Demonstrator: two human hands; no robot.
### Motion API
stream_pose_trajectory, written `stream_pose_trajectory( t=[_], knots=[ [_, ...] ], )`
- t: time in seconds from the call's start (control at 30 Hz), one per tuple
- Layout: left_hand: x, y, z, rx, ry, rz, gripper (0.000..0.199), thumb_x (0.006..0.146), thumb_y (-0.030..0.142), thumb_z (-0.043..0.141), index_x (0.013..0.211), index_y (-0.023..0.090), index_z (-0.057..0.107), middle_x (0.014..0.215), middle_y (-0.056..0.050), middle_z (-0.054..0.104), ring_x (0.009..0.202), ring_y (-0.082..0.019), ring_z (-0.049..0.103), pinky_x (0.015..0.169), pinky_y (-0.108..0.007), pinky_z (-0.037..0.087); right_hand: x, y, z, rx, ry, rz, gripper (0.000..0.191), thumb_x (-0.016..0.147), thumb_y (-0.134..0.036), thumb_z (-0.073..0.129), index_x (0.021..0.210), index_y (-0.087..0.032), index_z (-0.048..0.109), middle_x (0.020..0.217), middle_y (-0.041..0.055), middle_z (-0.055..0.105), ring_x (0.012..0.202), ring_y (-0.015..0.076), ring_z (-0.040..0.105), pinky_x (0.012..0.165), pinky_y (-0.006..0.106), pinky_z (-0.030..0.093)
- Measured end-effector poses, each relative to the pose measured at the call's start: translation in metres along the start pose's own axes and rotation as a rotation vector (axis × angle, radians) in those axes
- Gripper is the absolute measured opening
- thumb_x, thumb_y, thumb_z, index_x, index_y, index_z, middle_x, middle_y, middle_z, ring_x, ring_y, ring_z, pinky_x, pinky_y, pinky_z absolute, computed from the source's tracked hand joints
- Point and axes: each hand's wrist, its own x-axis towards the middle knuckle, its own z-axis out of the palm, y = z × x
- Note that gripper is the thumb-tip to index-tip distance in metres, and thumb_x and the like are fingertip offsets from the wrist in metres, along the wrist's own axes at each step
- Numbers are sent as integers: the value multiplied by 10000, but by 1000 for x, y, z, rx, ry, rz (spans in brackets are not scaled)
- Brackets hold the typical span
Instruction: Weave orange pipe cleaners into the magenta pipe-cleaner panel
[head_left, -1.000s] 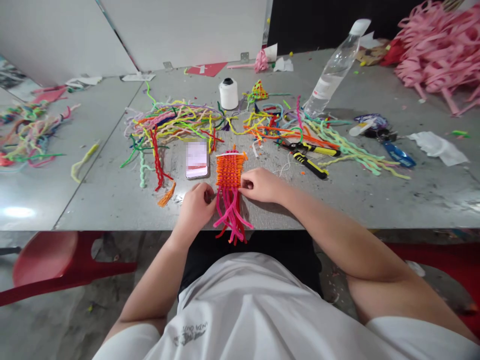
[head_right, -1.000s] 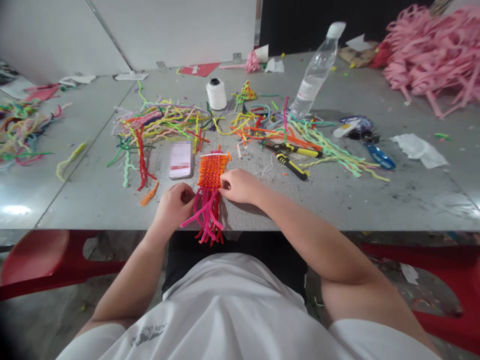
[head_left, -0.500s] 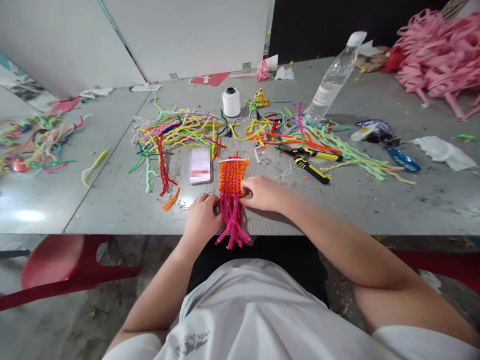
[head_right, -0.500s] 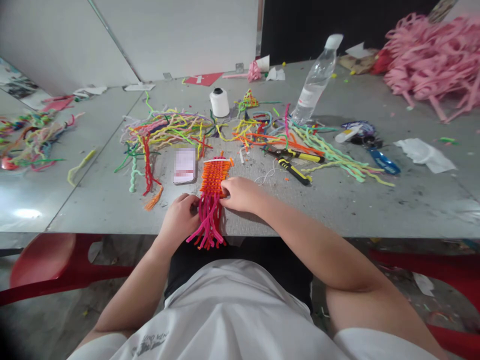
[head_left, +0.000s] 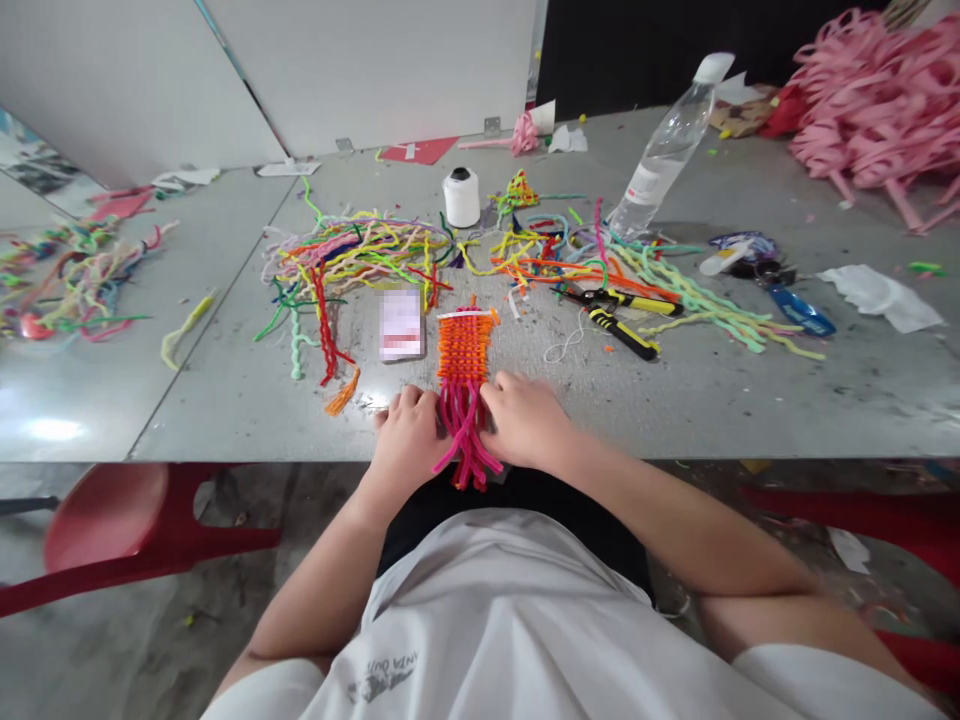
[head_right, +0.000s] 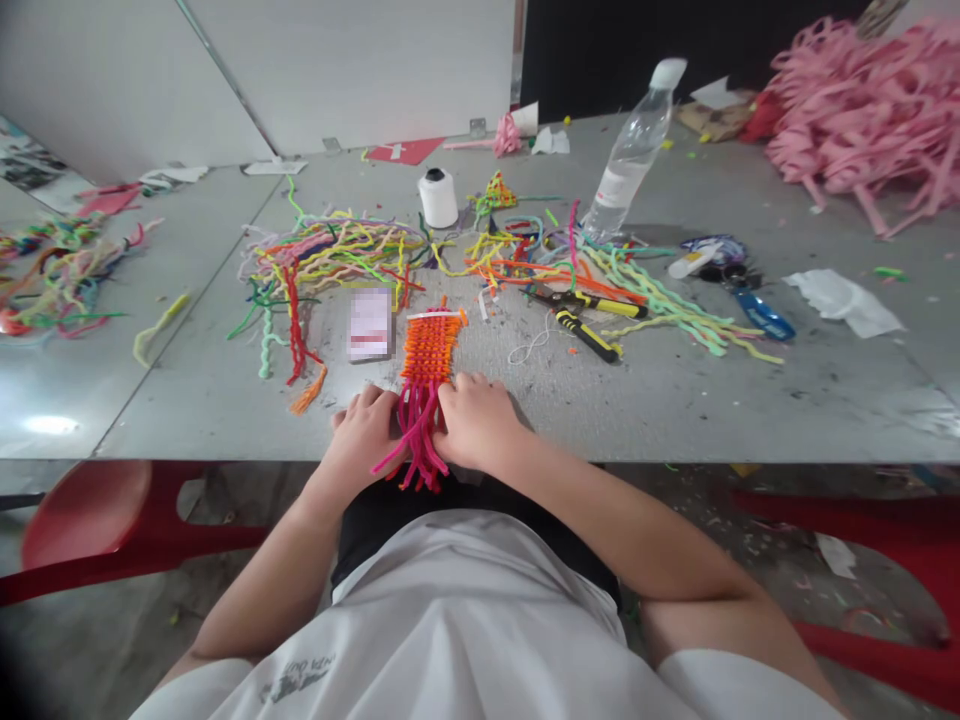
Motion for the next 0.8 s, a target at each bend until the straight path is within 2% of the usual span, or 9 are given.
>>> stream_pose_trajectory(
  t=[0.17, 0.3, 0.37, 0.57, 0.8],
  knots=[
    [-2, -1, -1, 33, -8, 57, 230, 925, 373, 663, 1044, 190, 591, 1184, -170, 627, 1151, -418, 648, 959, -559, 498, -18, -10, 7, 12, -3, 14, 349, 981, -442, 629, 1165, -146, 656, 1258, 206, 649, 1208, 396, 619, 927, 497, 495],
    [-11, -8, 0, -21, 14, 105, 158, 879, 164, 605, 1034, 187, 583, 1070, -132, 659, 993, -346, 690, 860, -454, 510, -29, -13, 12, 42, -1, 24, 340, 981, -444, 639, 1134, -141, 656, 1242, 204, 658, 1207, 385, 615, 931, 481, 473],
    [-16, -12, 1, -44, 21, 111, 175, 875, 113, 579, 1030, 193, 590, 1023, -110, 668, 949, -315, 693, 814, -414, 508, -32, -13, 14, 62, 9, 38, 312, 982, -414, 642, 1131, -141, 656, 1230, 195, 666, 1194, 372, 622, 931, 470, 458],
    [-28, -18, 8, -121, 58, 162, 181, 913, 113, 588, 1056, 206, 650, 1026, -93, 676, 957, -278, 697, 816, -381, 530, -36, -7, 23, 176, 55, -26, 166, 973, -323, 677, 1045, -174, 664, 1171, 133, 711, 1185, 315, 625, 943, 430, 399],
    [-40, -27, 14, -219, 69, 251, 222, 909, 107, 558, 1050, 210, 695, 1032, -93, 657, 964, -265, 687, 872, -396, 566, -43, 7, 40, 234, 152, -169, 81, 929, -264, 707, 954, -191, 682, 998, 84, 709, 1034, 273, 612, 909, 411, 375]
  ],
)
